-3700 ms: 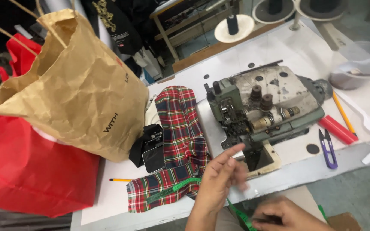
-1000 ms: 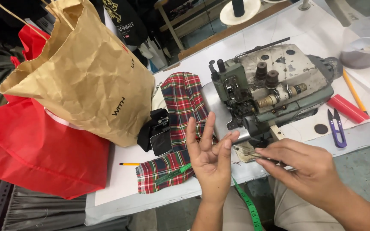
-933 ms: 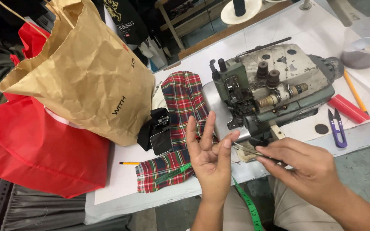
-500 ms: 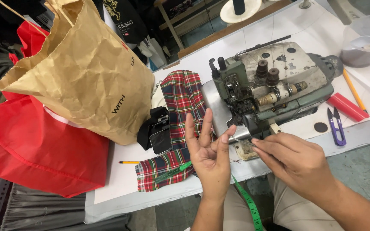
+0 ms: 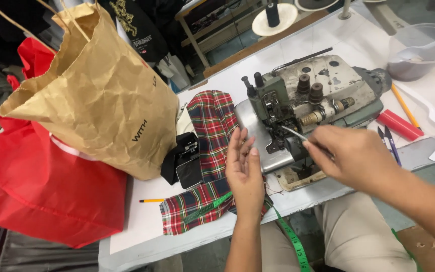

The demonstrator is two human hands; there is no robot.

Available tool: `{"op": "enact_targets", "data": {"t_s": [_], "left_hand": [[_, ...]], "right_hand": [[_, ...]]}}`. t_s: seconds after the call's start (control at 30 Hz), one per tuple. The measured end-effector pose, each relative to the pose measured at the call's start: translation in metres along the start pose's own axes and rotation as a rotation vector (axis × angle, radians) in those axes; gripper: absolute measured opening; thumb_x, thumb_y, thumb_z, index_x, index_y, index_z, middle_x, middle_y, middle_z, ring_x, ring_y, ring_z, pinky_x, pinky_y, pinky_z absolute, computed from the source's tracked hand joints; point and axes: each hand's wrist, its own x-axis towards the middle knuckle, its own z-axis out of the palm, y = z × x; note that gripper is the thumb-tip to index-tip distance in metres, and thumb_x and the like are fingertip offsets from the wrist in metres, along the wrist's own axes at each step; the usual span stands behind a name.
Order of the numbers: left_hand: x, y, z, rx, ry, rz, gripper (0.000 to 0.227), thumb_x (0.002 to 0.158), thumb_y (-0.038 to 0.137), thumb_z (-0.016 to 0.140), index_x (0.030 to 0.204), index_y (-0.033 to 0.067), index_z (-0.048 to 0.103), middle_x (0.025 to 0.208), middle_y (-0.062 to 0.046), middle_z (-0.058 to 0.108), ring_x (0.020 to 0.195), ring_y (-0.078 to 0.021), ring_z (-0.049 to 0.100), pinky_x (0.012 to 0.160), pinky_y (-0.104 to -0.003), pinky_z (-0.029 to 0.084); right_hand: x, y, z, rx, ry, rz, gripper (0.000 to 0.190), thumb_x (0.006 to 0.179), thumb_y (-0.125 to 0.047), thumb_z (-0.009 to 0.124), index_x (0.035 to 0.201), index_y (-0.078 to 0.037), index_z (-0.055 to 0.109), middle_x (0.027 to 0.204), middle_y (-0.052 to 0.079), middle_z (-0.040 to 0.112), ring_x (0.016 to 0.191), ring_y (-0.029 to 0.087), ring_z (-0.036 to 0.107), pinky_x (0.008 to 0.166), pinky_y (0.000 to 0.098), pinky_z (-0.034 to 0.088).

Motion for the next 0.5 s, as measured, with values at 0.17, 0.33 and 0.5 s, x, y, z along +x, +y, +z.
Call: {"op": "enact_targets", "data": {"t_s": [0.17,0.33,0.5], "left_hand": [[0.019,-0.015,0.01,0.017,-0.001,-0.071,0.035,0.102,0.014,0.062,0.135,0.0041,0.069,0.13,-0.012,0.075,0.123,-0.0199,0.07,0.108,-0.031,0.058],[0.037,-0.02,0.018,0.119,0.011,-0.027,0.029,0.103,0.02,0.062,0.126,0.0083,0.075,0.126,-0.007,0.071,0.111,-0.0149,0.07,0.089,-0.028,0.059],[0.051,-0.03,0.027,0.24,0.018,0.048,0.028,0.103,0.019,0.061,0.124,0.0167,0.079,0.122,-0.004,0.052,0.091,-0.0096,0.06,0.061,-0.023,0.052]], "right_hand": [[0.047,0.007,-0.02,0.046,-0.33,0.269,0.029,0.099,-0.041,0.064,0.079,-0.02,0.062,0.061,0.0,0.069,0.06,0.024,0.066,0.062,0.0407,0.048],[0.081,0.005,-0.033,0.313,-0.468,0.395,0.035,0.099,-0.032,0.063,0.069,-0.013,0.063,0.056,0.001,0.056,0.056,0.016,0.046,0.061,0.0332,0.037],[0.112,-0.002,-0.038,0.452,-0.664,0.556,0.033,0.095,-0.022,0.061,0.072,-0.003,0.075,0.107,0.003,0.094,0.107,0.012,0.085,0.09,0.0322,0.062]]}}
